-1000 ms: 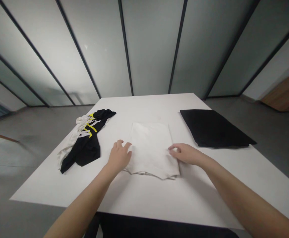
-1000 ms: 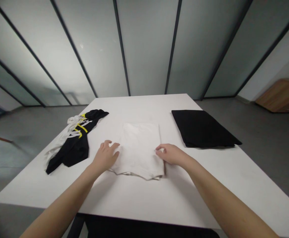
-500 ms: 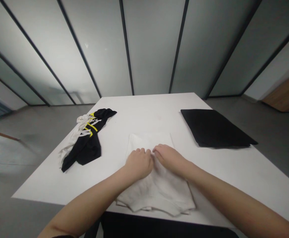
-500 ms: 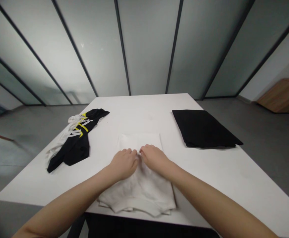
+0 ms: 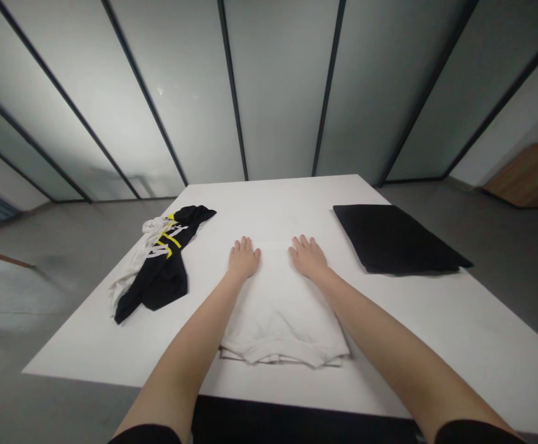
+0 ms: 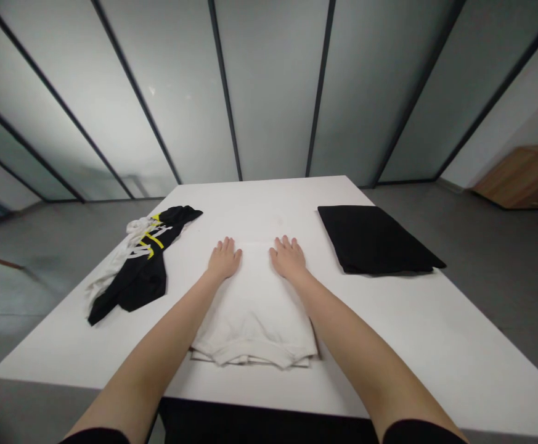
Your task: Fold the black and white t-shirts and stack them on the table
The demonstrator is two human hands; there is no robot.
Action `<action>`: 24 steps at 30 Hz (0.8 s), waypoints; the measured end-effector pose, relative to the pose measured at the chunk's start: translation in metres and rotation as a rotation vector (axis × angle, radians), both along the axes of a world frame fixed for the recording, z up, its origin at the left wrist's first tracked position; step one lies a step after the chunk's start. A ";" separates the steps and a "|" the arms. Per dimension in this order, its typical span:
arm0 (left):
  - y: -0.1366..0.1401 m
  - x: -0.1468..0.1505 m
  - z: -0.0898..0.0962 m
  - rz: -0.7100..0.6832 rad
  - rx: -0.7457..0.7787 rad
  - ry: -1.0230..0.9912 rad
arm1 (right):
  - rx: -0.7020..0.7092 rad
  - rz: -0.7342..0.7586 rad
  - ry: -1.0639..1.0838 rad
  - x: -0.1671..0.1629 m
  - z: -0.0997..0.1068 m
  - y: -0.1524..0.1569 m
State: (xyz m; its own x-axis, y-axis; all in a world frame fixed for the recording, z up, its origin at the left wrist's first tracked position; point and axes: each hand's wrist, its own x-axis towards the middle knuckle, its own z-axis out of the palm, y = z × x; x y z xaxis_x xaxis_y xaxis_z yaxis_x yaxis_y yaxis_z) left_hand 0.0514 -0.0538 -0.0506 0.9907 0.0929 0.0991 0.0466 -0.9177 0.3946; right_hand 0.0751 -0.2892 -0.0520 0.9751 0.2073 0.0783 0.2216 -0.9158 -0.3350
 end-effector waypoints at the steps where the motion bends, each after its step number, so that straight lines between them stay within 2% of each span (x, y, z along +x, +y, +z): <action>1: 0.004 0.000 -0.002 0.038 -0.023 -0.019 | 0.037 -0.048 -0.012 0.003 -0.003 -0.005; 5: 0.014 -0.003 -0.008 0.137 -0.138 -0.110 | 0.155 -0.208 -0.052 0.009 -0.013 -0.023; 8: 0.020 -0.004 -0.005 0.135 -0.173 -0.140 | 0.183 -0.209 -0.054 0.011 -0.011 -0.029; 10: 0.023 -0.002 0.000 0.141 -0.240 -0.144 | 0.258 -0.172 -0.037 0.012 -0.008 -0.030; 12: 0.026 0.000 0.005 0.153 -0.406 -0.153 | 0.427 -0.113 -0.006 0.012 -0.004 -0.029; 15: 0.030 0.004 0.009 0.151 -0.748 -0.176 | 0.832 -0.070 0.052 0.011 0.004 -0.024; 17: 0.034 0.005 0.010 0.156 -0.957 -0.206 | 1.105 -0.131 0.110 0.010 0.011 -0.022; 19: 0.042 0.006 0.008 0.176 -1.086 -0.243 | 1.284 -0.233 0.230 0.007 0.019 -0.025; 21: 0.051 0.008 0.003 0.209 -1.100 -0.247 | 1.313 -0.250 0.457 0.004 0.026 -0.034; 24: 0.063 0.013 -0.008 0.218 -0.925 -0.266 | 1.095 -0.060 0.900 -0.003 0.031 -0.051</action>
